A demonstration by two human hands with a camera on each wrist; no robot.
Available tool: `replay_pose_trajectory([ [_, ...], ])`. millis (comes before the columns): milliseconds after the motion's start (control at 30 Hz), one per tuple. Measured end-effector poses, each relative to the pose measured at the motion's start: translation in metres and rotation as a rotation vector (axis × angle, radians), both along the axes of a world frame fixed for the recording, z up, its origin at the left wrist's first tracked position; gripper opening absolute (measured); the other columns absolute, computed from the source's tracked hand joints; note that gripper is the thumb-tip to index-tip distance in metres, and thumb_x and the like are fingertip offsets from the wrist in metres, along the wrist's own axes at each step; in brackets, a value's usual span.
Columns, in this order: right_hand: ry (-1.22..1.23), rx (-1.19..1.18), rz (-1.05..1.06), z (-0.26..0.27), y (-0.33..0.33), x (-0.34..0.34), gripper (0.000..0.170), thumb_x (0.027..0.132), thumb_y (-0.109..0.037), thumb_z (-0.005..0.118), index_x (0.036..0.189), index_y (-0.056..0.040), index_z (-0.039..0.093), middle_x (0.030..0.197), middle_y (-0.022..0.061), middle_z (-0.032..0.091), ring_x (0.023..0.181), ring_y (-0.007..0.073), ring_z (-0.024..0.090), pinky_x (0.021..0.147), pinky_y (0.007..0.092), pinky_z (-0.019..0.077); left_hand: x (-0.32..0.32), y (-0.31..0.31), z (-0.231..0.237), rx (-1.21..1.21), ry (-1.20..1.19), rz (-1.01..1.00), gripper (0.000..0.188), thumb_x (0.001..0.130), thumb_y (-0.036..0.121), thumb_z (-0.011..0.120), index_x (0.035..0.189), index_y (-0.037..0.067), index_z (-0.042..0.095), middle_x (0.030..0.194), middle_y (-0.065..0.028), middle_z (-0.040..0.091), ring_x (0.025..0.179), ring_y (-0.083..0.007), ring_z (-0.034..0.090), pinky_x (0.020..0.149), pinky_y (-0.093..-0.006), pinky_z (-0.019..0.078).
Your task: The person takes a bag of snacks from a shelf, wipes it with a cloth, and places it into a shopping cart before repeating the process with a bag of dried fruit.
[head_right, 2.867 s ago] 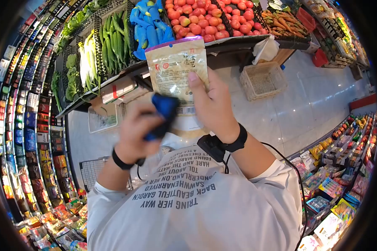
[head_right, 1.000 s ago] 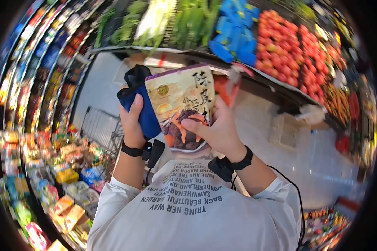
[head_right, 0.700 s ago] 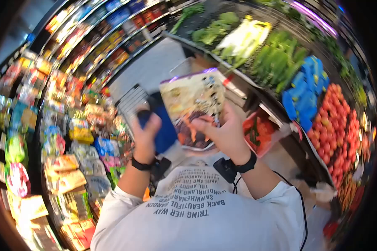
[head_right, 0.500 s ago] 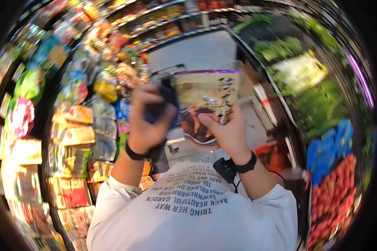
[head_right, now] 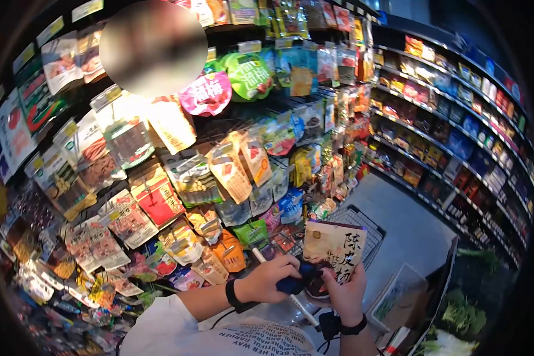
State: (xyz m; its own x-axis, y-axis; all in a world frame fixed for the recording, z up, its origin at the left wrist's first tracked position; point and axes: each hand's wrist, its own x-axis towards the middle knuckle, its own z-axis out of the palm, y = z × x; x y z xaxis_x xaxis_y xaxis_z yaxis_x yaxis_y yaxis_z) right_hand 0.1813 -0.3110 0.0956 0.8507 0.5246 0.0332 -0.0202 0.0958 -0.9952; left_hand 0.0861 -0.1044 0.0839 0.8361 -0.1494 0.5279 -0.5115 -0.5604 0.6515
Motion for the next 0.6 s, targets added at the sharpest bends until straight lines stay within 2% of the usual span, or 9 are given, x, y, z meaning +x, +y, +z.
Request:
replay_pose_trajectory([
  [67,-0.214,0.098,0.062,-0.008,0.015,0.016,0.048,0.081,0.000,0.076,0.123,0.0009,0.052,0.111,0.0091,0.068,0.098,0.0152,0.067,0.083,0.0290,0.0555,0.002,0.012,-0.008,-0.059,-0.135,0.161,0.039,0.068,0.000,0.079,0.102,0.004,0.061,0.105,-0.0147,0.057,0.096,-0.0318,0.061,0.085,-0.0358,0.0502],
  [133,-0.176,0.107,0.290,-0.013,0.034,0.008,0.050,0.082,-0.004,0.078,0.125,0.0010,0.052,0.112,0.0081,0.068,0.097,0.0140,0.067,0.082,0.0292,0.0558,-0.003,0.031,0.013,-0.085,-0.264,0.443,0.033,0.074,0.001,0.081,0.097,0.004,0.058,0.100,-0.0141,0.058,0.091,-0.0293,0.061,0.081,-0.0354,0.0498],
  [200,-0.069,0.127,0.539,-0.007,0.052,-0.005,0.051,0.084,-0.008,0.079,0.127,0.0011,0.053,0.114,0.0075,0.068,0.094,0.0120,0.067,0.078,0.0272,0.0558,-0.020,0.046,0.033,-0.062,-0.344,0.673,0.033,0.074,0.000,0.080,0.097,0.004,0.057,0.100,-0.0144,0.058,0.091,-0.0294,0.060,0.081,-0.0352,0.0492],
  [267,-0.268,0.046,0.652,-0.017,0.072,0.005,0.053,0.085,-0.010,0.079,0.130,0.0004,0.052,0.114,0.0065,0.068,0.092,0.0095,0.067,0.072,0.0239,0.0550,-0.045,0.043,0.032,-0.063,-0.345,0.757,0.033,0.074,-0.001,0.080,0.096,0.003,0.056,0.100,-0.0144,0.058,0.093,-0.0289,0.060,0.083,-0.0351,0.0482],
  [300,-0.204,0.060,0.692,0.008,0.081,0.003,0.055,0.085,-0.012,0.080,0.131,-0.0004,0.052,0.114,0.0056,0.068,0.091,0.0090,0.067,0.071,0.0234,0.0546,-0.059,0.040,0.024,-0.073,-0.332,0.732,0.033,0.074,-0.001,0.080,0.096,0.003,0.055,0.100,-0.0141,0.058,0.093,-0.0286,0.060,0.084,-0.0356,0.0477],
  [333,-0.281,0.067,0.690,0.029,0.093,0.010,0.054,0.086,-0.012,0.079,0.132,-0.0008,0.052,0.115,0.0051,0.068,0.095,0.0102,0.066,0.077,0.0254,0.0550,-0.076,0.036,0.014,-0.082,-0.310,0.710,0.033,0.074,-0.001,0.080,0.095,0.003,0.054,0.099,-0.0138,0.058,0.093,-0.0284,0.059,0.085,-0.0361,0.0471],
  [433,-0.443,0.312,0.640,0.096,0.155,0.039,0.057,0.083,-0.015,0.082,0.130,-0.0005,0.053,0.118,0.0080,0.068,0.105,0.0150,0.065,0.091,0.0313,0.0533,-0.140,0.035,-0.002,-0.149,-0.306,0.914,0.033,0.076,0.002,0.078,0.097,0.003,0.053,0.102,-0.0143,0.057,0.094,-0.0277,0.058,0.087,-0.0378,0.0466],
  [533,-0.672,0.486,0.563,0.195,0.232,0.052,0.056,0.082,-0.016,0.083,0.127,0.0018,0.054,0.116,0.0095,0.068,0.105,0.0155,0.065,0.091,0.0321,0.0533,-0.216,0.048,-0.021,-0.229,-0.292,1.151,0.032,0.078,0.004,0.076,0.097,0.004,0.049,0.107,-0.0156,0.054,0.098,-0.0279,0.057,0.091,-0.0390,0.0451],
  [600,-0.836,0.602,0.567,0.261,0.296,0.060,0.053,0.083,-0.015,0.082,0.125,0.0023,0.054,0.113,0.0092,0.069,0.102,0.0147,0.066,0.090,0.0309,0.0534,-0.265,0.060,-0.034,-0.241,-0.313,1.275,0.034,0.083,0.008,0.072,0.105,0.006,0.046,0.112,-0.0121,0.049,0.104,-0.0236,0.053,0.095,-0.0368,0.0417],
])
